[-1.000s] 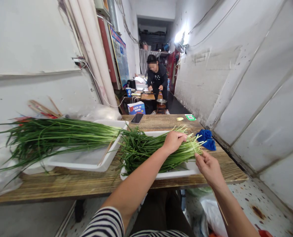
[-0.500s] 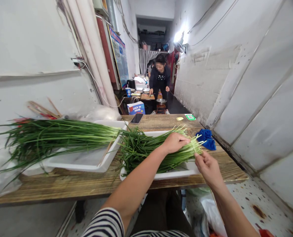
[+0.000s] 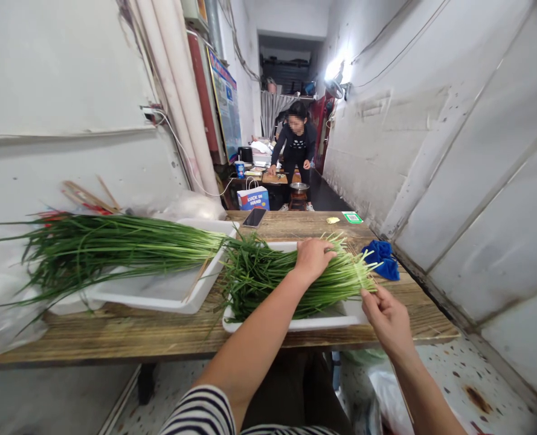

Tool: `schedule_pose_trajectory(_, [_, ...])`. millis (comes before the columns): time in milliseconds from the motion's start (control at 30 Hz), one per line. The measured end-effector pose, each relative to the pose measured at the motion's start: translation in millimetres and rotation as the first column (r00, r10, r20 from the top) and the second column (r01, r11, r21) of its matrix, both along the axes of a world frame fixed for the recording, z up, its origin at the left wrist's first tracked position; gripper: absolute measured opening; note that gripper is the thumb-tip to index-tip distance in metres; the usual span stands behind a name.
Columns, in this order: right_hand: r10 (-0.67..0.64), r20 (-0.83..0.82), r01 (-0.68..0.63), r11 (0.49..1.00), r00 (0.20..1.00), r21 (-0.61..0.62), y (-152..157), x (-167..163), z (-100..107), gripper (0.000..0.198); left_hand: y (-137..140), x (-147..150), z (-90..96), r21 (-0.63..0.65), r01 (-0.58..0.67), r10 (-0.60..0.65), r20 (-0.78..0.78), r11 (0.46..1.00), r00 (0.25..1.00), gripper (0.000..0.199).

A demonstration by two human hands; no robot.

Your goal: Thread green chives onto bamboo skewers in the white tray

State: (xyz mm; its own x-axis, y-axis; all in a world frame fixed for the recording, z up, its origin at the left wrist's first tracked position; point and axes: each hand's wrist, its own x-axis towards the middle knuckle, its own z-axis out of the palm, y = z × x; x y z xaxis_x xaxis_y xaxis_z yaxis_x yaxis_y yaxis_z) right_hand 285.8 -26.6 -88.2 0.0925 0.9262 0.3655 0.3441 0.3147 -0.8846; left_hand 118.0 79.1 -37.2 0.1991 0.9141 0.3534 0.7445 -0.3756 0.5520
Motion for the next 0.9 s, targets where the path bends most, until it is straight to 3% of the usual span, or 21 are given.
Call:
schedule_pose_trajectory(200, [-0.006, -0.028, 0.005, 0.999, 1.000, -0.033, 4, 2, -5, 0.033, 5, 1, -3.0, -0.108, 0.091, -0.104, -0.121, 0.990, 0.987, 0.017])
schedule_pose_trajectory(367, [-0.001, -0.040, 0.000, 0.999, 0.999, -0.038, 6, 5, -11, 0.035, 12, 1, -4.7, -0.198, 0.025, -0.060, -0.174, 0.980, 0.983, 0.014])
schedule_pose_trajectory(500, [0.004, -0.041, -0.006, 0.999, 0.999, -0.040, 8, 6, -11, 0.034, 11, -5, -2.0, -0.164, 0.011, -0.034, -0.134, 0.986, 0.990, 0.017])
schedule_pose_trajectory(667, [-0.001, -0.049, -0.001, 0.999, 0.999, -0.035, 9, 4, -8, 0.033, 12, -8, -3.4, -0.148, -0.037, 0.055, 0.124, 0.988, 0.991, 0.025])
schedule_pose_trajectory(767, [-0.003, -0.051, 0.001, 0.999, 0.999, -0.033, 10, 4, -7, 0.036, 14, -4, -5.6, -0.215, 0.076, 0.001, 0.337, 0.974, 0.942, 0.038])
schedule_pose_trajectory(900, [-0.003, -0.071, 0.001, 1.000, 0.997, -0.029, 11, 5, -9, 0.038, 13, -1, -3.6, -0.237, 0.202, -0.037, 0.557, 0.950, 0.829, 0.034])
